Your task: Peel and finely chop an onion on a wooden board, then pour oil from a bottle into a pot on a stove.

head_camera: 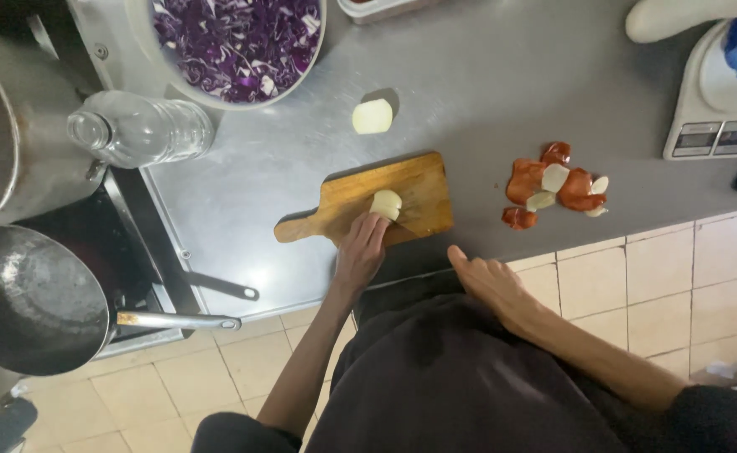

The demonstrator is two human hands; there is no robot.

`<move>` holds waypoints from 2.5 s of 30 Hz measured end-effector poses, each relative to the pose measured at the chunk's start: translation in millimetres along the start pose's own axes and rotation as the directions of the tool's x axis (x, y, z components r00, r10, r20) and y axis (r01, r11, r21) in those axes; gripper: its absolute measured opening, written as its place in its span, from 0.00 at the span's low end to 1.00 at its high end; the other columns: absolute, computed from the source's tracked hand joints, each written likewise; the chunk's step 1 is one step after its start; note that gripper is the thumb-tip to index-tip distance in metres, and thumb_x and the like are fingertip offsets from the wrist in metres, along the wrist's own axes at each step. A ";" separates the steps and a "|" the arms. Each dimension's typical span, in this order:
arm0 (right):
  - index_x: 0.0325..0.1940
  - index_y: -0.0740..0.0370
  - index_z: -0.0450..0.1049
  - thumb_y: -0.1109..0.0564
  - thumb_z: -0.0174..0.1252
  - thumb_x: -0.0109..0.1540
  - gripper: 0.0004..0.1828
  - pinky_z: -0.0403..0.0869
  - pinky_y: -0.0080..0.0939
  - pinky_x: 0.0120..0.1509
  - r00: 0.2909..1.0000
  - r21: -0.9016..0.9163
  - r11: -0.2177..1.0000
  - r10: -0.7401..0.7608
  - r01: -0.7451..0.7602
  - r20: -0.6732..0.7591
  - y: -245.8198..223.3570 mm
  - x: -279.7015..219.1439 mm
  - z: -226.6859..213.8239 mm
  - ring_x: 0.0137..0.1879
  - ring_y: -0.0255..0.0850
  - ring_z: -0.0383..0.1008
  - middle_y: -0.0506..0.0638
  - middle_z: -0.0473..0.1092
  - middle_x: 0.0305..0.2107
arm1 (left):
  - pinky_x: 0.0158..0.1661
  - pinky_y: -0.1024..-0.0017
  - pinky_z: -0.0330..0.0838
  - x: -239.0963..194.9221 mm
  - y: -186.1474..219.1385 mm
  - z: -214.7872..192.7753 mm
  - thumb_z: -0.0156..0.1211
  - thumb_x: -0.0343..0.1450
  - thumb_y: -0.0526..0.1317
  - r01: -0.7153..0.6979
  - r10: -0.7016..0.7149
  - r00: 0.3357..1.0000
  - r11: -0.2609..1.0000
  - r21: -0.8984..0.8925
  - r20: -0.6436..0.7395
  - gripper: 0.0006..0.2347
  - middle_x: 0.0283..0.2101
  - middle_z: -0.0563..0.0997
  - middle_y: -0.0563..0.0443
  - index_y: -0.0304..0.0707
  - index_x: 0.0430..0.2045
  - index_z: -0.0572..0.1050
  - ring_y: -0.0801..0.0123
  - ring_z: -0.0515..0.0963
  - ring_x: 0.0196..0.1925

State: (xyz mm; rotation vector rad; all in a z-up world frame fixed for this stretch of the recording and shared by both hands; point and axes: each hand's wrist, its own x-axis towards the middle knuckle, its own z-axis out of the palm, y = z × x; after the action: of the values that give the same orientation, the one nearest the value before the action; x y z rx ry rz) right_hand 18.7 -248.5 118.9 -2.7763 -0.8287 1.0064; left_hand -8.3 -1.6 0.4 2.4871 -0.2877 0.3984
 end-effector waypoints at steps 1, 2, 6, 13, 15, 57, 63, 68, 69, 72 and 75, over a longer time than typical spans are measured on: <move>0.47 0.63 0.59 0.62 0.51 0.64 0.10 0.78 0.55 0.34 1.000 -0.003 1.000 0.003 -0.003 -0.014 2.0 2.0 6.8 0.35 0.60 0.80 0.60 0.75 0.23 | 0.50 0.63 0.77 4.1 -1.0 -3.7 0.60 0.67 0.24 -0.012 0.012 1.000 1.000 0.003 -0.008 0.13 0.49 0.76 0.46 0.31 0.45 0.76 0.53 0.79 0.54; 0.49 0.63 0.59 0.62 0.50 0.65 0.10 0.78 0.54 0.34 0.999 -0.073 0.997 0.011 -0.013 -0.039 4.5 4.5 13.7 0.35 0.59 0.80 0.59 0.75 0.23 | 0.50 0.62 0.77 8.3 -2.1 -6.9 0.60 0.64 0.24 -0.036 0.036 0.999 0.999 0.008 -0.021 0.15 0.50 0.76 0.44 0.29 0.46 0.75 0.51 0.79 0.54; 0.55 0.63 0.59 0.63 0.50 0.61 0.18 0.77 0.55 0.34 0.997 0.001 1.000 -0.030 0.030 -0.068 -2.8 -18.1 0.2 0.31 0.57 0.80 0.58 0.74 0.21 | 0.48 0.62 0.75 -2.2 -1.6 0.7 0.62 0.68 0.25 -0.054 0.052 0.997 0.998 -0.025 -0.063 0.13 0.50 0.75 0.43 0.28 0.46 0.74 0.51 0.77 0.53; 0.52 0.61 0.59 0.61 0.48 0.65 0.12 0.79 0.55 0.38 0.998 -0.136 0.989 0.061 -0.061 0.002 -11.1 -14.3 4.1 0.37 0.57 0.80 0.58 0.75 0.25 | 0.50 0.61 0.76 -7.0 -6.7 1.1 0.59 0.65 0.24 -0.059 0.057 0.998 0.997 -0.055 -0.037 0.16 0.52 0.75 0.40 0.26 0.48 0.73 0.49 0.77 0.55; 0.52 0.62 0.59 0.62 0.49 0.62 0.15 0.77 0.57 0.33 0.999 -0.051 0.999 0.010 -0.012 -0.034 -10.7 -15.2 -0.7 0.34 0.59 0.80 0.59 0.75 0.24 | 0.49 0.61 0.76 -5.8 -9.7 4.6 0.61 0.68 0.25 -0.042 0.040 0.999 0.997 -0.059 -0.034 0.15 0.51 0.75 0.42 0.27 0.48 0.73 0.50 0.77 0.55; 0.49 0.60 0.59 0.61 0.45 0.64 0.09 0.76 0.66 0.38 0.983 0.055 0.984 0.172 -0.169 -0.058 -28.9 -4.6 46.4 0.37 0.67 0.78 0.65 0.76 0.26 | 0.46 0.67 0.77 -14.3 -3.1 4.7 0.60 0.68 0.25 -0.060 0.085 0.970 0.992 0.114 -0.227 0.10 0.46 0.78 0.45 0.29 0.42 0.75 0.58 0.79 0.46; 0.48 0.61 0.57 0.59 0.41 0.69 0.05 0.78 0.63 0.35 0.981 -0.020 0.984 0.176 -0.178 -0.077 -16.9 5.4 73.7 0.36 0.64 0.80 0.65 0.76 0.26 | 0.45 0.67 0.77 -11.6 1.2 -3.0 0.61 0.66 0.27 -0.101 0.128 0.970 0.985 0.138 -0.206 0.11 0.46 0.78 0.44 0.30 0.41 0.76 0.57 0.79 0.46; 0.47 0.61 0.57 0.59 0.43 0.66 0.06 0.76 0.65 0.33 0.977 0.024 0.986 0.164 -0.163 -0.135 -14.5 3.2 79.9 0.35 0.64 0.79 0.64 0.75 0.26 | 0.54 0.63 0.71 25.0 11.1 -41.6 0.63 0.64 0.29 -0.087 0.092 0.991 0.994 0.059 -0.100 0.18 0.54 0.77 0.41 0.31 0.49 0.75 0.52 0.76 0.55; 0.46 0.61 0.57 0.59 0.44 0.66 0.06 0.76 0.65 0.34 0.979 0.035 0.989 0.145 -0.141 -0.144 -15.9 5.2 80.0 0.35 0.64 0.79 0.64 0.75 0.26 | 0.59 0.60 0.67 44.3 21.4 -71.6 0.61 0.54 0.28 -0.157 0.158 0.987 0.983 0.094 0.001 0.29 0.59 0.76 0.36 0.28 0.55 0.74 0.46 0.73 0.61; 0.49 0.62 0.58 0.59 0.45 0.68 0.07 0.78 0.61 0.36 0.976 -0.038 0.990 0.125 -0.134 -0.178 -14.4 -2.9 75.6 0.36 0.62 0.80 0.63 0.76 0.26 | 0.69 0.61 0.60 46.8 -9.3 -51.3 0.62 0.61 0.27 -0.260 0.240 0.945 0.963 0.067 0.224 0.27 0.64 0.74 0.44 0.31 0.59 0.71 0.55 0.69 0.69; 0.57 0.63 0.58 0.61 0.49 0.61 0.20 0.77 0.62 0.37 0.987 -0.036 0.991 0.126 -0.130 -0.101 4.8 -28.7 73.1 0.36 0.62 0.80 0.64 0.75 0.28 | 0.67 0.58 0.62 46.3 -10.9 -55.0 0.66 0.64 0.31 -0.192 0.178 0.939 0.981 0.018 0.296 0.24 0.60 0.75 0.44 0.32 0.57 0.72 0.53 0.72 0.64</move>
State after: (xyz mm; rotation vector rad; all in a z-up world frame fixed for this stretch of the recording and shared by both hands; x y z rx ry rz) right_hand -42.2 -275.3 76.9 -2.9208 -0.6749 0.8700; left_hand 26.1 34.3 53.4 2.5715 -0.6431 0.1083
